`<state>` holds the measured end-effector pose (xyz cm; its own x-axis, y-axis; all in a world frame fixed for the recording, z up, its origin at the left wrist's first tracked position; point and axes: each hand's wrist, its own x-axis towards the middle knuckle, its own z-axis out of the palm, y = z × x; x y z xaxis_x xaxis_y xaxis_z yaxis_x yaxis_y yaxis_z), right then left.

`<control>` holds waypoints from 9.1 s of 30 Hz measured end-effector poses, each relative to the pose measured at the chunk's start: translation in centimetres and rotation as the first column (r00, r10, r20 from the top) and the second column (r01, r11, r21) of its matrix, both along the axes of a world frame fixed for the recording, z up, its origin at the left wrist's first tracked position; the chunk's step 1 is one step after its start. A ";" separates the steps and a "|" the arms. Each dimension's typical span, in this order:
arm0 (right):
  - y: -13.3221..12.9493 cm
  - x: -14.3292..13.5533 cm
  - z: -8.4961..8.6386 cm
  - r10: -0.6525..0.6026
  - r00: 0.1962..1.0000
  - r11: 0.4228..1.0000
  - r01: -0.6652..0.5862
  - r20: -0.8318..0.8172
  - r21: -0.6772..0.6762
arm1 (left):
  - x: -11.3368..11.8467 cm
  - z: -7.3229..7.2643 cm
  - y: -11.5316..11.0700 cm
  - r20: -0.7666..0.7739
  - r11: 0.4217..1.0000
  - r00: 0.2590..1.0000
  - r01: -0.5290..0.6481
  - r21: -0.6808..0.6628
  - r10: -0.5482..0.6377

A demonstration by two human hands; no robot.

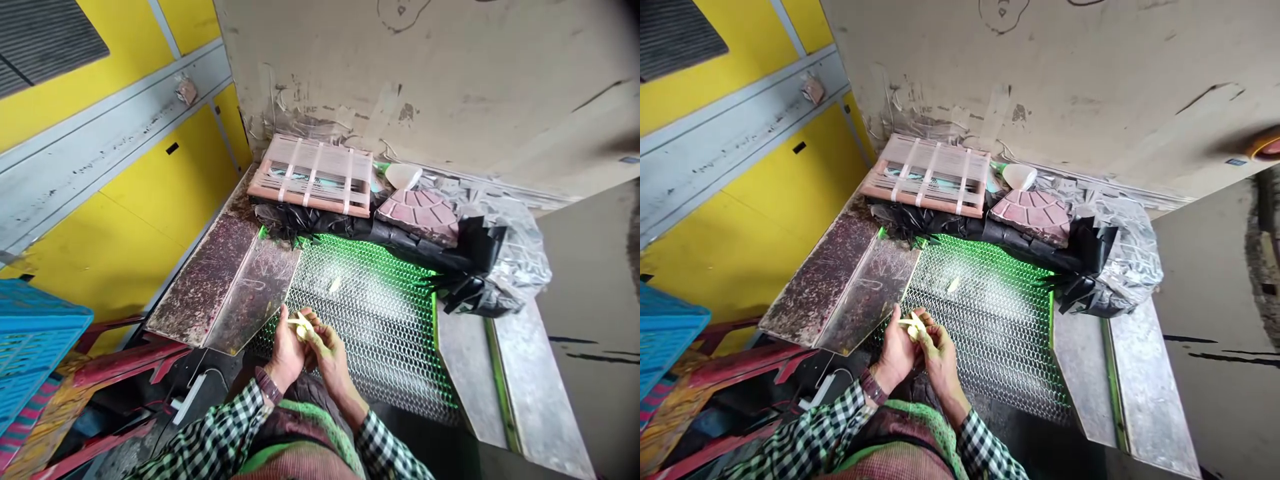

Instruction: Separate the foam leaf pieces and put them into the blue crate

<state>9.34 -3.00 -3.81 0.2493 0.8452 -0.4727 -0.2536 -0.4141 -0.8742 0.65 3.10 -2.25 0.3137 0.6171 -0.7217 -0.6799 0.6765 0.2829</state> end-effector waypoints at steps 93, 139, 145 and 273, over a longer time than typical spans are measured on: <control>-1.0 3.1 2.5 0.179 0.970 0.982 -0.186 0.165 0.029 | 3.0 -0.5 1.4 -0.154 0.990 0.986 0.084 0.116 -0.066; 13.9 14.5 -1.7 0.153 0.262 0.977 -0.186 0.953 -0.105 | -1.3 -1.3 0.2 -0.529 0.848 0.791 0.480 0.223 -0.309; 15.6 15.9 -2.6 0.135 0.199 0.961 -0.265 0.971 -0.079 | -2.9 -1.8 -0.3 -0.544 0.874 0.788 0.449 0.185 -0.290; 0.1 6.5 0.9 0.011 0.562 0.951 -0.262 0.827 0.166 | -6.9 0.2 -0.9 -0.653 0.894 0.750 0.359 0.268 -0.106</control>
<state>15.80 -2.87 -2.91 0.2898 0.9527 0.0922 0.6517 -0.1258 -0.7480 -6.28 2.18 -2.07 0.0562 0.8326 -0.5510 -0.1099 0.5537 0.8255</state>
